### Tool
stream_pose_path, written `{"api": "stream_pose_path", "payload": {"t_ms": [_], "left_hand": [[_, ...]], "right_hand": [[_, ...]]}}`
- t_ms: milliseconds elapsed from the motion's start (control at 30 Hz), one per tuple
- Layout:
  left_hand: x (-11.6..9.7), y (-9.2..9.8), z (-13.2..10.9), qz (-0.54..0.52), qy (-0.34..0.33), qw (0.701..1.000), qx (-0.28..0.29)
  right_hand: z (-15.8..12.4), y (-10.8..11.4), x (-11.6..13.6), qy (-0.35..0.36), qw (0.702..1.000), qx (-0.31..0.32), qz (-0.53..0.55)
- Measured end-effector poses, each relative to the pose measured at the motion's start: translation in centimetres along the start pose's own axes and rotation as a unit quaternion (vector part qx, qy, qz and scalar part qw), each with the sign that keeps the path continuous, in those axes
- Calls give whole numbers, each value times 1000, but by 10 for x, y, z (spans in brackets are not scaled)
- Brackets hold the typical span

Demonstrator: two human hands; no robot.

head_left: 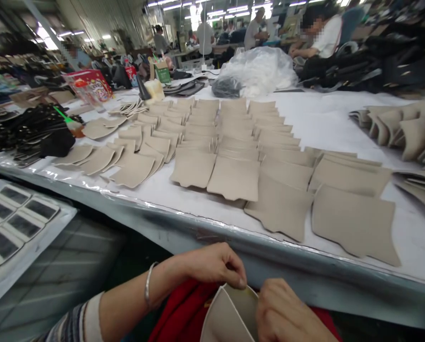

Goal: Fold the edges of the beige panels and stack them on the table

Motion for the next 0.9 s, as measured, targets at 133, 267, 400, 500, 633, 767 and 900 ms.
{"api": "stream_pose_path", "payload": {"t_ms": [133,267,400,500,633,767,900], "left_hand": [[-8,4,-9,-51,-8,999,1],[-22,9,-29,26,-38,999,-21],[-32,3,-46,147,18,988,-37],[-35,-4,-50,217,35,974,-55],[-35,-10,-48,221,11,974,-50],[-37,-10,-47,223,9,974,-35],[-41,-10,-46,227,3,973,-24]], "right_hand": [[-3,-2,-13,-97,995,9,-39],[-3,3,-16,-141,989,11,-43],[2,6,-8,-187,981,43,-27],[4,7,-5,-234,969,72,-25],[4,4,-8,-237,968,78,-22],[1,1,-12,-238,967,87,-24],[1,-1,-14,-235,968,82,-22]]}}
Point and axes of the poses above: each hand's wrist, its own z-axis towards the middle knuckle, its own y-axis out of the back of the hand, x = y × z, the point moved 2 cm from there along z, towards the middle knuckle, and after that the axes turned 11 degrees about -y, right-handed, at the moved point
